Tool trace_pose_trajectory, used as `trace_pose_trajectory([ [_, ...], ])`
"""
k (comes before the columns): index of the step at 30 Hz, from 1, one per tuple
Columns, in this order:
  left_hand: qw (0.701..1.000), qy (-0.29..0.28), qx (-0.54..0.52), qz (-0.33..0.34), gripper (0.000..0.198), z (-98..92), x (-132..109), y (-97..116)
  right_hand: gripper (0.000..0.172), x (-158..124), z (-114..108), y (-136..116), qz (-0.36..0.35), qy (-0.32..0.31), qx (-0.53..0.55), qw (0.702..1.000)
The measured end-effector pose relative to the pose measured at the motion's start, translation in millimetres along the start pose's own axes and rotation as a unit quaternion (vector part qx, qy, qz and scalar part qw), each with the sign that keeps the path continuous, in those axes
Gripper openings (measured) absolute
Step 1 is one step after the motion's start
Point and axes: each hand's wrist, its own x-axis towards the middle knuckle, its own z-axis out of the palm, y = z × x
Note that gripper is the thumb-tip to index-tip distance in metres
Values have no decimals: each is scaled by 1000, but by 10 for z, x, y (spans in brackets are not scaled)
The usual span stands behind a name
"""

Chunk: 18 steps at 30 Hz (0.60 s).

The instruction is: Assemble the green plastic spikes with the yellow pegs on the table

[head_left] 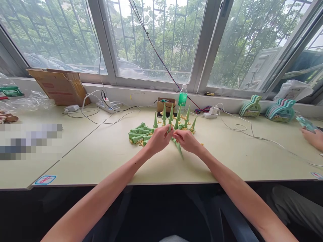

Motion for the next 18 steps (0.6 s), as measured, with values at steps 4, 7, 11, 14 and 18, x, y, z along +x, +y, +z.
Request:
trace_pose_trajectory([
  [4, 1000, 11, 0, -2, 21, -5, 3, 17, 35, 1, 2, 8, 10, 4, -13, 1000],
  [7, 1000, 4, -3, -3, 20, -6, 0, 24, 35, 2, -1, 6, 7, 5, -11, 1000],
  [11, 1000, -2, -3, -3, 21, -7, -4, 24, 37, 6, -7, -7, 0, 10, -5, 1000],
  [14, 1000, -5, -3, -2, 21, -8, -4, 24, 36, 6, -8, -11, 0, 15, -3, 1000],
  [18, 1000, -7, -4, -3, 21, -13, -5, 28, 36, 2, -7, -15, -1, 21, -2, 1000],
])
